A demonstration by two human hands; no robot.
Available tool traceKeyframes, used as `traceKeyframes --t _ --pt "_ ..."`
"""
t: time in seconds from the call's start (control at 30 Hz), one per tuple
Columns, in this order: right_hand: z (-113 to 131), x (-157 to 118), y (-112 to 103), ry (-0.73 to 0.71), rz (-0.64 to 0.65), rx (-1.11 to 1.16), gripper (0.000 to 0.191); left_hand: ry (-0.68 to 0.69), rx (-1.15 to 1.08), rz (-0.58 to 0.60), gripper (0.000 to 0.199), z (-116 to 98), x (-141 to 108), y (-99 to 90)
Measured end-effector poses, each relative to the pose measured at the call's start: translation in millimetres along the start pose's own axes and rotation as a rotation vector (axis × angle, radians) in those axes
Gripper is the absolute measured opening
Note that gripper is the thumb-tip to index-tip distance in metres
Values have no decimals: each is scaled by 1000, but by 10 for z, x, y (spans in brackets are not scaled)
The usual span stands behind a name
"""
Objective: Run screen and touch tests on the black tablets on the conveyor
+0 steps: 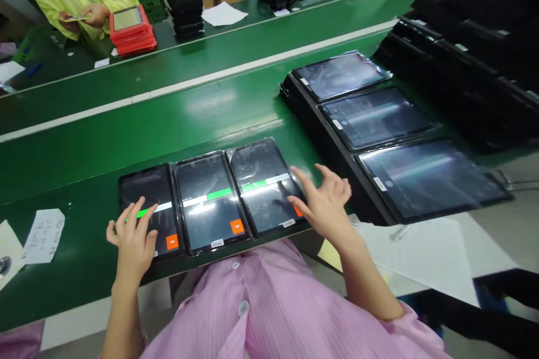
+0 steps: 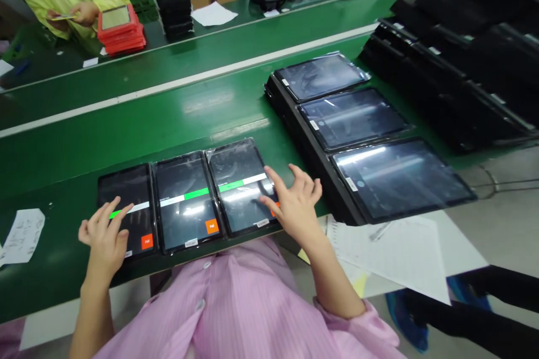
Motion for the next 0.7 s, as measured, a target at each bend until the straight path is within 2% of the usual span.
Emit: traceKeyframes --t 0.1,0.33,0.47,0.53,0.6,0.67,0.7 --pt "-133 64 -58 99 -95 64 66 -19 58 3 57 -63 -7 26" --pt "-207 104 124 73 7 149 61 -62 121 19 61 -134 -6 -2" --pt "-246 136 142 83 -38 209 68 -68 171 86 55 -155 3 -2" --pt "-297 164 103 83 -70 235 70 -77 183 98 54 -131 6 -42" --pt "-354 197 48 73 -118 267 72 -111 157 32 59 -70 40 -134" --pt "-392 247 40 69 -132 322 71 -131 117 -12 61 6 135 -197" --pt "-401 285 69 80 -120 374 69 -126 105 5 59 36 214 -191"
Point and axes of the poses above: each hand's wrist, its own x-axis towards the middle knuckle, its own y-axis out of the palm, z = x × y, the point moved 5 cm from there along x, towards the middle knuckle, and after that the axes turned 6 degrees about -z, right-handed, at the moved point
